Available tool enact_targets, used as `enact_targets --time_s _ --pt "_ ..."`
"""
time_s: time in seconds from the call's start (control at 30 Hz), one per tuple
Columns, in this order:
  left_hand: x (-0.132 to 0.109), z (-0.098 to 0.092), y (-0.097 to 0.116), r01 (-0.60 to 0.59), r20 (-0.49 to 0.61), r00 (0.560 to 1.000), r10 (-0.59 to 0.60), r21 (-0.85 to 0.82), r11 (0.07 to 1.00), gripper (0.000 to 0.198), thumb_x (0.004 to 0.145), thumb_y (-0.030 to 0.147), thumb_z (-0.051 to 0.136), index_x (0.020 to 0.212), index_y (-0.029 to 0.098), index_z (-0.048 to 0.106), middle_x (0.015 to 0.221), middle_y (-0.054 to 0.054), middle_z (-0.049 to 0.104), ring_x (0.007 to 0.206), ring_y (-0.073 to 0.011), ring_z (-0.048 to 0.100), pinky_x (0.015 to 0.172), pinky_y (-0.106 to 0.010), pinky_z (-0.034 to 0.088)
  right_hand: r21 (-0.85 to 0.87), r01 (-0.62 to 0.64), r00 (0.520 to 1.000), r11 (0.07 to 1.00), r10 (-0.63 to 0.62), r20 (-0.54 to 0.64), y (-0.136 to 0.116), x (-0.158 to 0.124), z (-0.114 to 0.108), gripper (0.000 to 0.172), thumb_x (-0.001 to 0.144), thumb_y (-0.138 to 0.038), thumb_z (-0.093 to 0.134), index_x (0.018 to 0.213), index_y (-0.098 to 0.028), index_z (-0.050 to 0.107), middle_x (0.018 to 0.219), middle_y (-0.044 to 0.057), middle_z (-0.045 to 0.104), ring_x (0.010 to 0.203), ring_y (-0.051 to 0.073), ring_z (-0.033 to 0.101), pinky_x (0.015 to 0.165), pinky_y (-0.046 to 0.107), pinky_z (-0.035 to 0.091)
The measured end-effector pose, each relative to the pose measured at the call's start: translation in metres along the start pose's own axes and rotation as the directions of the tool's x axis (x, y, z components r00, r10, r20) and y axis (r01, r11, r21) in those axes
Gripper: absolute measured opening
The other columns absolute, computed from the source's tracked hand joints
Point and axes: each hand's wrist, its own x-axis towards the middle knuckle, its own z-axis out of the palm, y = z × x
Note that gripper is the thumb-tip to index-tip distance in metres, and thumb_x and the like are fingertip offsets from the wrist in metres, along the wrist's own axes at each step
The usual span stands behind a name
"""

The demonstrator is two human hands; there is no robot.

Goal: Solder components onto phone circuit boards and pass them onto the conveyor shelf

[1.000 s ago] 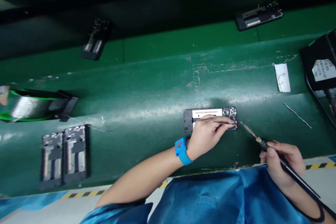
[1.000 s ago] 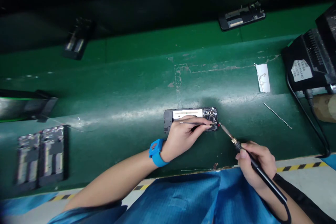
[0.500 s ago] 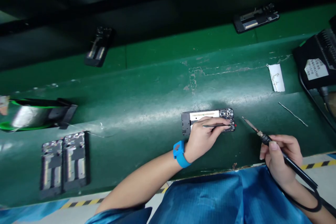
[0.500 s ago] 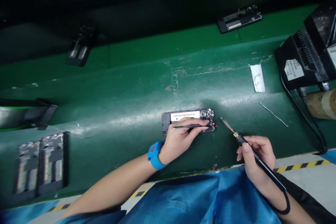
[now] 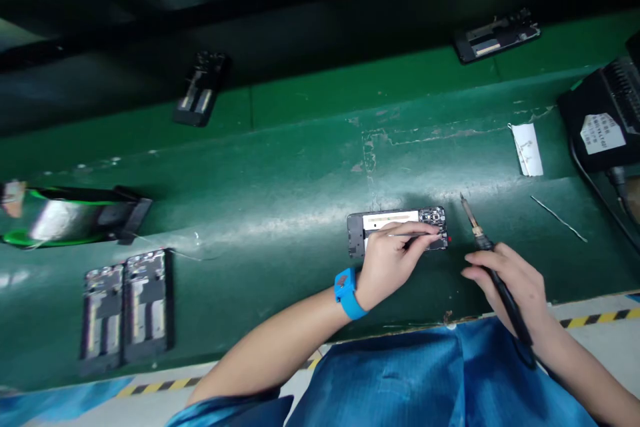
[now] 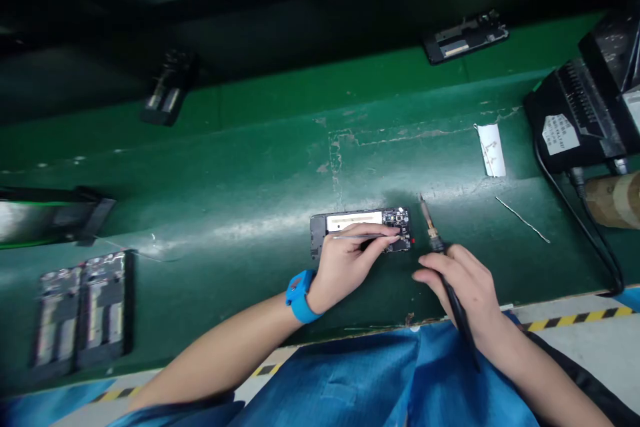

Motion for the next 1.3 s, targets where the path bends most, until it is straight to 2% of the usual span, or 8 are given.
enact_targets --time_s 0.17,0.47,0.6,0.73,0.83,0.93,1.17,1.3 --pt "0.000 0.002 0.001 -0.023 -0.020 1.000 0.024 0.028 0.999 0.007 0.092 0.015 0.068 0.094 0.017 0.075 0.096 0.007 0.074 0.087 -0.0074 0.071 0.083 -0.019 0.055 -0.101 0.114 0.988 0.988 -0.102 0.118 0.006 0.008 0.013 0.040 0.091 0.000 0.059 0.128 -0.014 0.052 0.121 0.013 0.061 0.098 0.020 0.057 0.081 0.031 0.050" --pt "-0.001 0.004 0.002 -0.040 -0.040 0.998 0.042 0.066 0.997 0.007 0.092 0.016 0.068 0.093 0.016 0.075 0.096 0.007 0.074 0.086 -0.0090 0.071 0.083 -0.021 0.055 -0.361 0.305 0.949 0.881 -0.248 0.196 0.005 0.012 0.012 0.035 0.088 0.001 0.063 0.120 -0.011 0.060 0.120 0.013 0.065 0.100 0.024 0.055 0.084 0.036 0.050" --pt "0.000 0.003 0.004 -0.061 -0.053 0.996 0.065 0.076 0.995 0.006 0.091 0.014 0.069 0.092 0.015 0.075 0.097 0.007 0.074 0.086 -0.0092 0.071 0.082 -0.022 0.055 -0.156 0.148 0.989 0.977 -0.144 0.038 0.013 0.010 0.003 0.036 0.095 -0.019 0.065 0.130 -0.013 0.058 0.116 0.013 0.066 0.104 0.022 0.059 0.091 0.037 0.050" --pt "0.001 0.003 0.005 -0.075 -0.056 0.995 0.079 0.079 0.994 0.006 0.089 0.013 0.070 0.084 0.014 0.074 0.097 0.007 0.074 0.084 -0.0094 0.071 0.080 -0.023 0.055 0.052 -0.052 0.987 0.997 0.059 -0.151 0.017 -0.003 -0.009 0.053 0.105 -0.055 0.040 0.139 -0.021 0.061 0.093 0.009 0.062 0.080 0.016 0.057 0.073 0.033 0.048" --pt "0.001 0.003 0.005 -0.074 -0.060 0.995 0.079 0.077 0.994 0.008 0.089 0.012 0.071 0.081 0.014 0.073 0.096 0.007 0.074 0.083 -0.0092 0.071 0.078 -0.023 0.055 0.224 -0.170 0.951 0.960 0.220 -0.218 0.010 -0.014 -0.009 0.045 0.105 -0.035 0.052 0.149 -0.023 0.052 0.097 0.008 0.065 0.081 0.014 0.064 0.074 0.030 0.054" --pt "0.001 0.002 0.005 -0.066 -0.049 0.996 0.070 0.072 0.995 0.009 0.088 0.012 0.071 0.080 0.014 0.073 0.095 0.008 0.074 0.083 -0.0093 0.071 0.079 -0.023 0.055 0.341 -0.245 0.930 0.908 0.319 -0.182 0.001 -0.019 -0.006 0.056 0.092 -0.008 0.064 0.144 -0.020 0.049 0.103 0.006 0.067 0.087 0.012 0.069 0.082 0.025 0.058" --pt "0.001 0.001 0.005 -0.085 -0.050 0.995 0.089 0.075 0.994 0.013 0.089 0.011 0.070 0.077 0.014 0.071 0.095 0.007 0.074 0.083 -0.0096 0.071 0.079 -0.024 0.056 0.338 -0.209 0.927 0.918 0.296 -0.229 0.006 -0.032 -0.002 0.024 0.089 -0.008 0.067 0.111 -0.015 0.061 0.084 0.002 0.063 0.066 0.009 0.064 0.071 0.023 0.057" --pt "0.001 0.002 0.003 -0.101 -0.050 0.993 0.105 0.088 0.991 0.016 0.089 0.010 0.070 0.073 0.013 0.069 0.095 0.006 0.074 0.082 -0.0103 0.072 0.078 -0.024 0.056 0.281 -0.273 0.931 0.920 0.326 -0.164 0.012 -0.046 -0.003 0.022 0.088 -0.007 0.067 0.108 -0.015 0.062 0.081 0.002 0.063 0.063 0.011 0.064 0.060 0.024 0.055"
